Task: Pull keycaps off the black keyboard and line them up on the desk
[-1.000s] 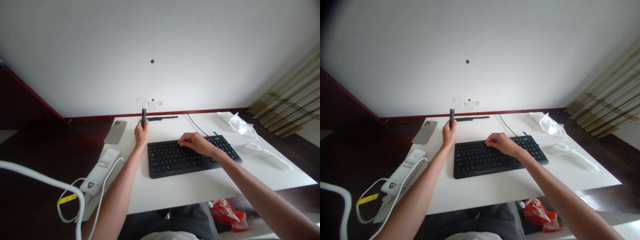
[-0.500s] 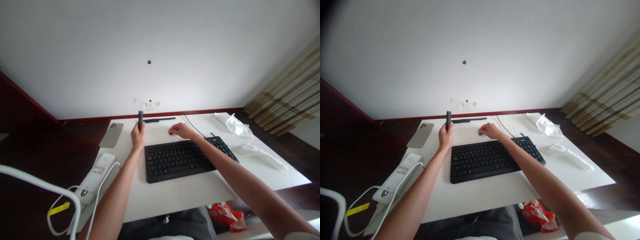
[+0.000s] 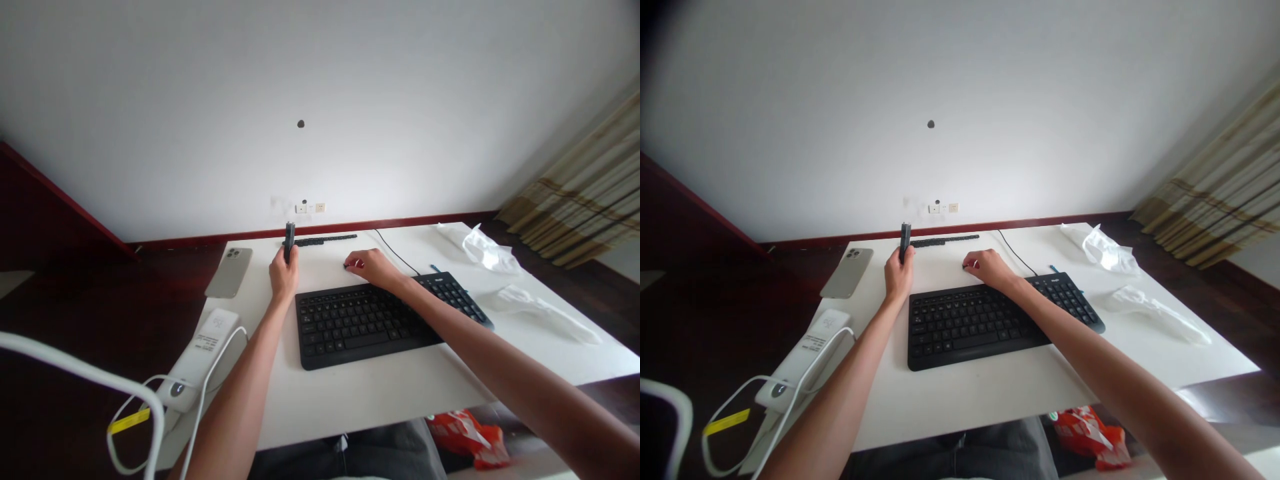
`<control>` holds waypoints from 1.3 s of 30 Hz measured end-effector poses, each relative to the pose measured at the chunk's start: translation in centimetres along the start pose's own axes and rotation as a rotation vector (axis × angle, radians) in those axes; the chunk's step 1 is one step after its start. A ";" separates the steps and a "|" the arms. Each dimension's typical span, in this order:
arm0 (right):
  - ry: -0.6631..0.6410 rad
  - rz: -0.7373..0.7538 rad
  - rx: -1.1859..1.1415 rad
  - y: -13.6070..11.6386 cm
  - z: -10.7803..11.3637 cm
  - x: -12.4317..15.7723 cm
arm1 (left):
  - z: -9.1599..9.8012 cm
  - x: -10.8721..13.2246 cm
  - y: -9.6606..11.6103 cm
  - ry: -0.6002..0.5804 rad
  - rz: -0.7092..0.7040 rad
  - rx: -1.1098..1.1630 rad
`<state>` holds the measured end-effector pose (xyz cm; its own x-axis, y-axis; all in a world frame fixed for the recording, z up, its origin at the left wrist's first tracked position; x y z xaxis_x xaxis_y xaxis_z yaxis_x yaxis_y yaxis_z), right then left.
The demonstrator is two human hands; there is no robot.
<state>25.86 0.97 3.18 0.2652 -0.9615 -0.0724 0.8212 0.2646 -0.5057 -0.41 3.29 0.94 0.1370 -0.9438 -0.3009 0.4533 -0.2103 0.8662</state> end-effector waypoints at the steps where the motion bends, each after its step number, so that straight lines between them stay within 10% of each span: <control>1: -0.001 0.001 0.023 -0.1 -0.2 -0.6 | 0.0 0.0 0.0 -0.004 -0.001 -0.002; 12: 0.009 0.034 0.138 -1.0 -0.8 -7.6 | 0.0 -0.1 0.1 -0.010 0.036 -0.004; 39: 0.060 0.009 0.141 -0.7 -1.9 -7.1 | -0.4 -0.1 0.0 -0.036 0.036 0.006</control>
<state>22.44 7.44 2.39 0.2453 -0.9607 -0.1300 0.8831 0.2768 -0.3790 -0.09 3.44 0.81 0.1217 -0.9593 -0.2548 0.4429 -0.1773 0.8789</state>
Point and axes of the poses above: each hand's wrist, its own x-axis away from the middle knuckle, its own z-axis out of the back of the hand, y = z × x, the point moved 2 cm from there along -x, towards the middle knuckle, and after that the axes turned 4 degrees about -y, right-handed, at the moved point
